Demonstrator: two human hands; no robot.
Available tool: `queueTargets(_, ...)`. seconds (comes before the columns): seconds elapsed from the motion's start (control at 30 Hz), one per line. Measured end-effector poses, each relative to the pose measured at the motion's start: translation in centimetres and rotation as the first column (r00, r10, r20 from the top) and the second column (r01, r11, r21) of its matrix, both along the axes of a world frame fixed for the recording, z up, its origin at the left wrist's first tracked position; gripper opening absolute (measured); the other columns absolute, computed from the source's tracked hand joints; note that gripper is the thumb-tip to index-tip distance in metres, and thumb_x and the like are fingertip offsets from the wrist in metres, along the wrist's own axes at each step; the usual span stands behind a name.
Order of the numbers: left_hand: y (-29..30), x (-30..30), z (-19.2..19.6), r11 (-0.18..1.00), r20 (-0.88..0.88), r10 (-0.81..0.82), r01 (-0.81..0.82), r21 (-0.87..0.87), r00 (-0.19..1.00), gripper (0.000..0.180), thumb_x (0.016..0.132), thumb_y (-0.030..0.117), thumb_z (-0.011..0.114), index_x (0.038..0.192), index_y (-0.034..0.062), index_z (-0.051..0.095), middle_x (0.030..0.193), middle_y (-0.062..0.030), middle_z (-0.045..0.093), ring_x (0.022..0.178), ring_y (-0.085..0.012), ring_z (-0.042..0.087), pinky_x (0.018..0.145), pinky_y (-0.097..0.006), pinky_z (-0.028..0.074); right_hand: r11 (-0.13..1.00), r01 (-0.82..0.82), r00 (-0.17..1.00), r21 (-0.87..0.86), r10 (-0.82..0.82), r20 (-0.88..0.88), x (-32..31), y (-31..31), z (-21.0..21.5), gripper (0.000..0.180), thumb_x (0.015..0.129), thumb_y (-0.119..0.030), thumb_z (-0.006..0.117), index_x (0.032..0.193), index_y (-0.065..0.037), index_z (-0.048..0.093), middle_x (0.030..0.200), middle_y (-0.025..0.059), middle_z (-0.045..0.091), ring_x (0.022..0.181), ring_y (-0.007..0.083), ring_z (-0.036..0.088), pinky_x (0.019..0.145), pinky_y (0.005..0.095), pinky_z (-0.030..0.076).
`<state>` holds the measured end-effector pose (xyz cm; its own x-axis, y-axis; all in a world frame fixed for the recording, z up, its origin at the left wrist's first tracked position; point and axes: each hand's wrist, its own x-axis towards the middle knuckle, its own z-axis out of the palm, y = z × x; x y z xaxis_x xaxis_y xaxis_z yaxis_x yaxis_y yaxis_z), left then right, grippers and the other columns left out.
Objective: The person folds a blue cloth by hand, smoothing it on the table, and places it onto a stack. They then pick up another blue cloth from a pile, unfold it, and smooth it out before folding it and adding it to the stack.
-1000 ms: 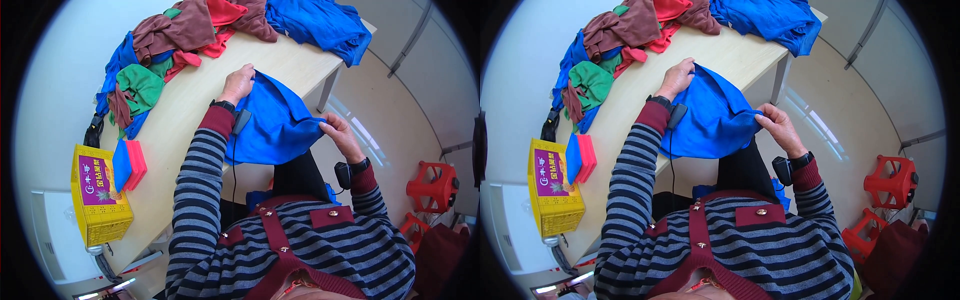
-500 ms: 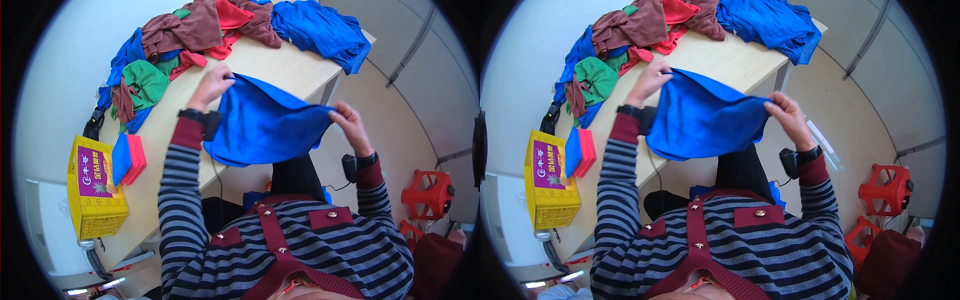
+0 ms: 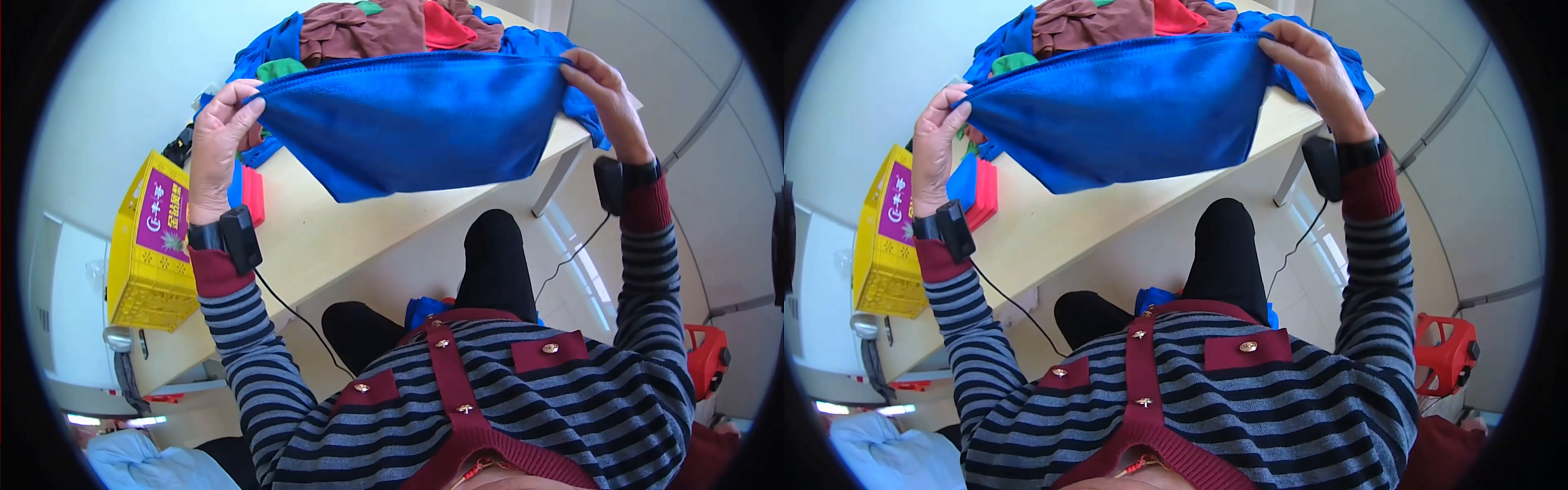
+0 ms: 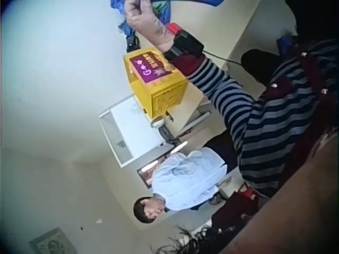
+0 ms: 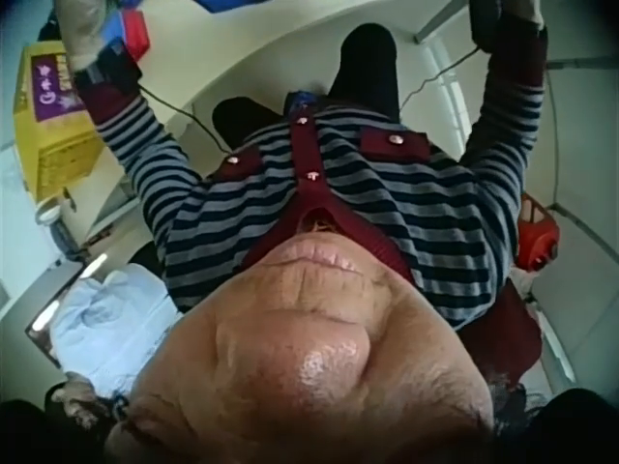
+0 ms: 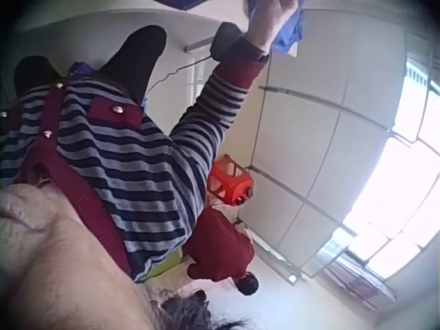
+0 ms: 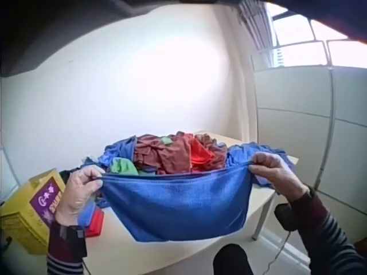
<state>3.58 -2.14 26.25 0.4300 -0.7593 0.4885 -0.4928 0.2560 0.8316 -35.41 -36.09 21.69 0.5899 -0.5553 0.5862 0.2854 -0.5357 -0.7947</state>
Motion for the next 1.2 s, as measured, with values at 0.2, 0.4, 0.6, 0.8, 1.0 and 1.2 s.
queueTargets(0.2,3.2,0.6,-0.6,0.994,0.069,0.106,-0.105,-0.023,0.992,0.015,0.097,0.011,0.066,0.111,0.0048,0.067,0.104,0.0007,0.066,0.085,-0.0050,0.059,0.078,-0.021,0.049,0.980,-0.197,0.966,-0.022,0.190,-0.174,5.2,-2.3,0.7,0.024,0.101,-0.028,0.063,0.116,-0.010,0.070,0.100,0.0004,0.068,0.101,0.0115,0.062,0.099,0.0291,0.047)
queueTargets(0.4,6.3,4.5,-3.0,0.989,0.008,0.150,-0.150,-0.015,0.989,0.014,0.098,0.011,0.066,0.111,0.0057,0.067,0.099,0.0020,0.065,0.089,-0.0047,0.058,0.083,-0.021,0.047,0.972,-0.227,0.953,-0.062,0.208,-0.223,9.4,1.0,1.7,0.022,0.102,-0.025,0.061,0.113,-0.008,0.069,0.098,0.0013,0.068,0.094,0.0125,0.063,0.094,0.0286,0.049)
queueTargets(0.6,8.1,6.2,-3.8,0.973,-0.046,0.211,-0.215,-0.081,0.976,0.017,0.098,0.012,0.066,0.113,0.0059,0.067,0.096,0.0034,0.064,0.088,-0.0044,0.058,0.084,-0.020,0.045,0.939,-0.339,0.917,0.063,0.344,-0.199,12.3,4.0,3.4,0.015,0.100,-0.019,0.063,0.103,-0.005,0.069,0.089,-0.0014,0.065,0.082,0.0106,0.060,0.081,0.0258,0.049)
queueTargets(0.8,8.6,4.4,-3.9,0.934,0.030,0.355,-0.354,-0.045,0.934,0.019,0.098,0.015,0.066,0.114,0.0053,0.066,0.099,0.0014,0.065,0.087,-0.0045,0.057,0.083,-0.020,0.045,0.940,-0.309,0.930,0.141,0.330,-0.160,13.0,5.6,3.0,0.013,0.100,-0.018,0.063,0.100,-0.007,0.069,0.086,-0.0019,0.063,0.081,0.0090,0.059,0.079,0.0256,0.050)
queueTargets(1.0,8.3,6.4,-3.8,0.926,0.068,0.370,-0.373,0.051,0.927,0.023,0.099,0.018,0.063,0.116,0.0020,0.065,0.101,-0.0031,0.067,0.088,-0.0080,0.060,0.082,-0.022,0.047,0.898,-0.399,0.890,0.183,0.428,-0.159,12.6,6.7,3.3,0.015,0.101,-0.020,0.063,0.100,-0.006,0.068,0.085,-0.0010,0.063,0.081,0.0100,0.061,0.079,0.0270,0.052)
queueTargets(1.2,9.5,12.2,0.5,0.744,0.451,0.566,-0.663,0.079,0.690,0.023,0.097,0.021,0.065,0.109,0.0014,0.067,0.094,-0.0038,0.068,0.087,-0.0102,0.061,0.079,-0.024,0.048,0.714,-0.407,0.857,0.570,0.515,-0.033,11.9,13.7,4.1,0.016,0.101,-0.020,0.062,0.096,-0.005,0.066,0.085,-0.0007,0.063,0.081,0.0101,0.061,0.076,0.0265,0.052)
